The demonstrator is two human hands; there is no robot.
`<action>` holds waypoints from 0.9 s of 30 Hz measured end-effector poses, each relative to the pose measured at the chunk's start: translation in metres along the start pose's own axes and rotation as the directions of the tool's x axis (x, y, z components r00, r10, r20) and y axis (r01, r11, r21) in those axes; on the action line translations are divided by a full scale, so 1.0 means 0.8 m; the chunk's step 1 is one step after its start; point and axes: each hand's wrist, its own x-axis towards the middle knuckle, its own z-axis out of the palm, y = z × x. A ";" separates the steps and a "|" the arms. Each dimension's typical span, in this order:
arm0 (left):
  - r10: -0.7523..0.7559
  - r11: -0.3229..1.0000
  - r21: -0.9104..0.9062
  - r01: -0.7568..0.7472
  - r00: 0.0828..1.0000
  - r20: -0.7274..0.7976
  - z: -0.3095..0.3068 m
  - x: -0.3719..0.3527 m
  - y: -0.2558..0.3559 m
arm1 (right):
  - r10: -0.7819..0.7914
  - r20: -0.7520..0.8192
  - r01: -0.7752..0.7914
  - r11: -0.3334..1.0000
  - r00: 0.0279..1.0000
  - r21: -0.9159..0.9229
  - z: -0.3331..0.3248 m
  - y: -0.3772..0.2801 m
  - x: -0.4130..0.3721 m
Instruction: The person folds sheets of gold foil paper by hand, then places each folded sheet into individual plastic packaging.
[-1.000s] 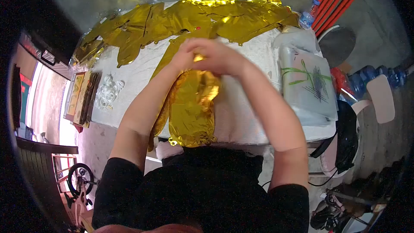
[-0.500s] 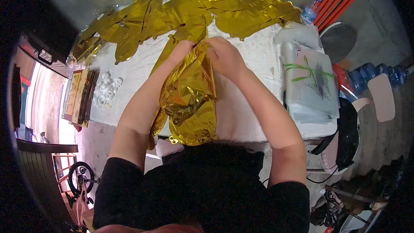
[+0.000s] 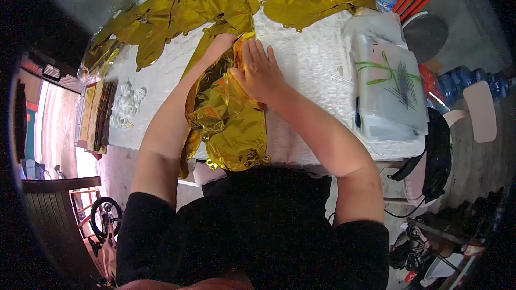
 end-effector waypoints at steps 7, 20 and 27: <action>-0.334 0.889 -0.318 0.329 0.942 0.040 -0.038 -0.009 0.019 | -0.036 -0.052 0.032 0.997 0.998 -0.074 0.005 0.001 -0.001; 0.149 0.970 -0.146 -0.195 0.949 -0.279 -0.048 0.012 0.013 | -0.046 -0.069 0.044 0.999 0.997 -0.024 0.002 -0.001 -0.001; 0.219 0.976 0.056 -0.211 0.948 -0.231 -0.016 0.044 0.010 | -0.027 -0.018 0.026 0.999 0.999 -0.041 0.002 -0.002 -0.002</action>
